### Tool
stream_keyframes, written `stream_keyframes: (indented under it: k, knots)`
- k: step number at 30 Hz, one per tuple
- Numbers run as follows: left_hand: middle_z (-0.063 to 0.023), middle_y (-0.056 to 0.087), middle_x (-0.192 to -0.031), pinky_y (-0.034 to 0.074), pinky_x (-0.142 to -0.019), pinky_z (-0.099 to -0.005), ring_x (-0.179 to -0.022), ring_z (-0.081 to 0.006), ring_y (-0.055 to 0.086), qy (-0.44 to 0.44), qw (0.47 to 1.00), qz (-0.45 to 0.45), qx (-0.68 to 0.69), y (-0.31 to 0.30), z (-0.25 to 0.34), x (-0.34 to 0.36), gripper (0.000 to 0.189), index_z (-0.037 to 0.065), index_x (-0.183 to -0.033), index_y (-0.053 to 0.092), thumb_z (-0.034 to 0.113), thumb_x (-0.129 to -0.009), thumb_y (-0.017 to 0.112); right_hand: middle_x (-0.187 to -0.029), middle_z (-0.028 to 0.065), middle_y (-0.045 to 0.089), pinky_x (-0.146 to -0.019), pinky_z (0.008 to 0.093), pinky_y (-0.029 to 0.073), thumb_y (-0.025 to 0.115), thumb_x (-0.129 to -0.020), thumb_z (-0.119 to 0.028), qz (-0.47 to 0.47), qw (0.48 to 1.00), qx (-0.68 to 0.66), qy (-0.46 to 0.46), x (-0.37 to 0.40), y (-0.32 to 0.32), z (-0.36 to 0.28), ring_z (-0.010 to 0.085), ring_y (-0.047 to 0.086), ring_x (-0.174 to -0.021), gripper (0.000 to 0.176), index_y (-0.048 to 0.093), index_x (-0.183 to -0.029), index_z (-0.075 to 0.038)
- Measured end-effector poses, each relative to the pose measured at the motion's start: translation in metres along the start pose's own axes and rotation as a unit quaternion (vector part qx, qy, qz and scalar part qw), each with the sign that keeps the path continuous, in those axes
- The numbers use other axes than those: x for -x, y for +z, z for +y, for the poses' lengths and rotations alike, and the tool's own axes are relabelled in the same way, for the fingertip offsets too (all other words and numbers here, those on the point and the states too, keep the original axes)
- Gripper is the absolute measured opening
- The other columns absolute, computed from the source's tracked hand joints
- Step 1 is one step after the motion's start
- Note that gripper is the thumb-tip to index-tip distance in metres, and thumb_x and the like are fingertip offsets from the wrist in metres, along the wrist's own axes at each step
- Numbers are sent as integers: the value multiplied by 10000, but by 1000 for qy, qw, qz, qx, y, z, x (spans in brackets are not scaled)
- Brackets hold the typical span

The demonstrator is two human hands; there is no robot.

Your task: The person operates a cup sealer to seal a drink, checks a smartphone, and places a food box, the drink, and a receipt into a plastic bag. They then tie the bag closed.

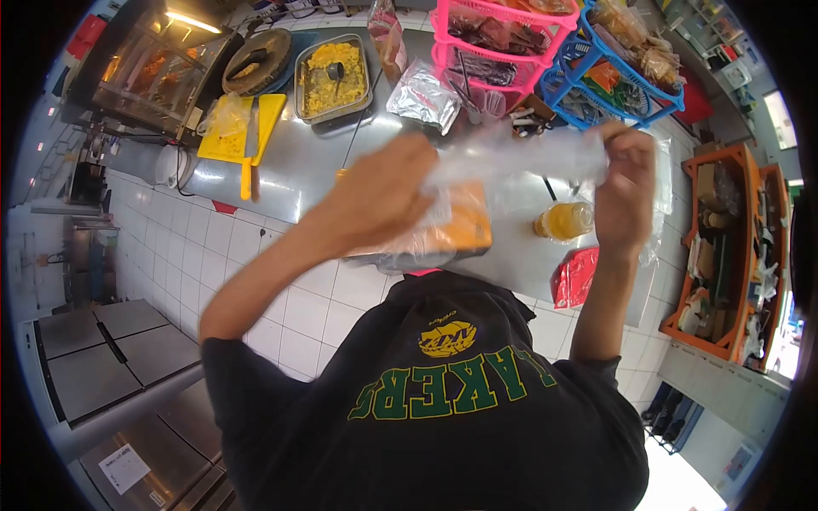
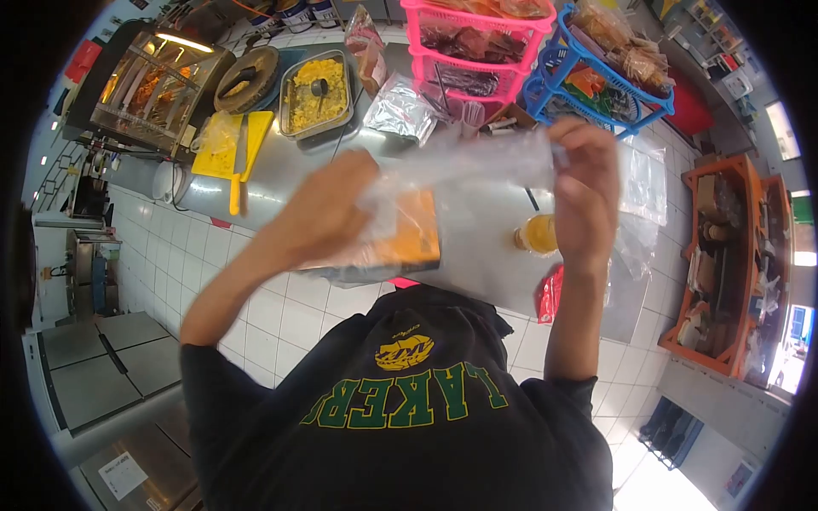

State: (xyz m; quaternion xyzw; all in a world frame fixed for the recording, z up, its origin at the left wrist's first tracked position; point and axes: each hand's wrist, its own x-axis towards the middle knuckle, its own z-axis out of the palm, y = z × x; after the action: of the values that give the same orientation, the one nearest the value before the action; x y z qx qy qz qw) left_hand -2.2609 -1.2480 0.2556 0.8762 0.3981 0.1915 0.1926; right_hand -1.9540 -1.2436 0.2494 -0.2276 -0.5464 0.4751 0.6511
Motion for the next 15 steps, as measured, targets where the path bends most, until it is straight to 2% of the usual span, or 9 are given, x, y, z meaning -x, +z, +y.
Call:
stream_keyframes:
  k: [2,5,7,9,11,12,13,14,15]
  knots:
    - [-220,555,-1005,446,-845,-499,-974,-387,542,-23,999,40,-12,-41,11,-10,215,-34,-967,553,154,-862,557,-1288,200,477,-990,469,408,688,-831,-279,16,946,226,-233,6,12,8,339,479,-1224,556,455,-1281,-52]
    - [-234,571,-912,447,-827,-513,-943,-405,554,-33,995,-6,-93,-81,17,-28,235,-47,-894,553,179,-909,492,-1480,245,304,-1085,556,327,812,-760,-322,-96,838,422,-333,44,49,45,425,373,-1355,832,360,-1424,-105]
    - [-203,566,-941,439,-806,-479,-929,-410,544,-74,950,-224,-206,-86,16,-42,242,0,-1042,534,199,-904,527,-1525,265,246,-1133,545,276,882,-694,-259,-132,897,348,-240,76,68,93,441,318,-1398,957,328,-1463,-131]
    - [-195,591,-878,456,-834,-467,-885,-397,575,-4,930,-315,-190,-46,-15,-37,305,-14,-1064,538,250,-912,531,-1550,221,247,-1138,513,286,775,-815,-379,-96,972,214,-22,107,76,116,405,318,-1407,855,311,-1486,-121]
    - [-205,620,-880,492,-837,-463,-840,-394,613,-282,877,-371,121,6,-28,-23,377,-40,-1099,536,300,-943,483,-1526,177,338,-1141,487,303,598,-926,-484,-50,904,-172,389,155,55,174,353,363,-1391,721,330,-1484,-115]
    - [-215,636,-898,512,-836,-465,-814,-399,634,-440,799,-328,247,22,-17,-19,423,-55,-1117,537,328,-961,452,-1473,165,412,-1098,490,365,523,-954,-497,-10,858,-281,429,164,58,179,336,427,-1342,654,372,-1460,-110]
    - [-268,640,-918,515,-787,-504,-767,-455,647,-420,804,-319,274,53,-31,-8,473,-82,-1119,537,349,-971,414,-1420,152,486,-1054,494,427,449,-983,-511,30,798,-386,462,173,63,184,319,491,-1293,608,414,-1435,-106]
    - [-268,640,-918,515,-787,-504,-767,-455,647,-418,805,-324,271,85,-45,3,473,-82,-1119,537,349,-971,414,-1420,152,486,-1054,494,427,449,-983,-511,35,799,-388,459,182,58,195,319,491,-1293,608,414,-1435,-106]
    - [-284,632,-906,509,-776,-510,-770,-472,637,-332,895,-226,191,116,-59,13,480,-93,-1101,538,348,-970,400,-1328,166,553,-941,479,490,464,-986,-464,-49,851,-286,437,193,52,211,313,576,-1143,534,468,-1384,-106]
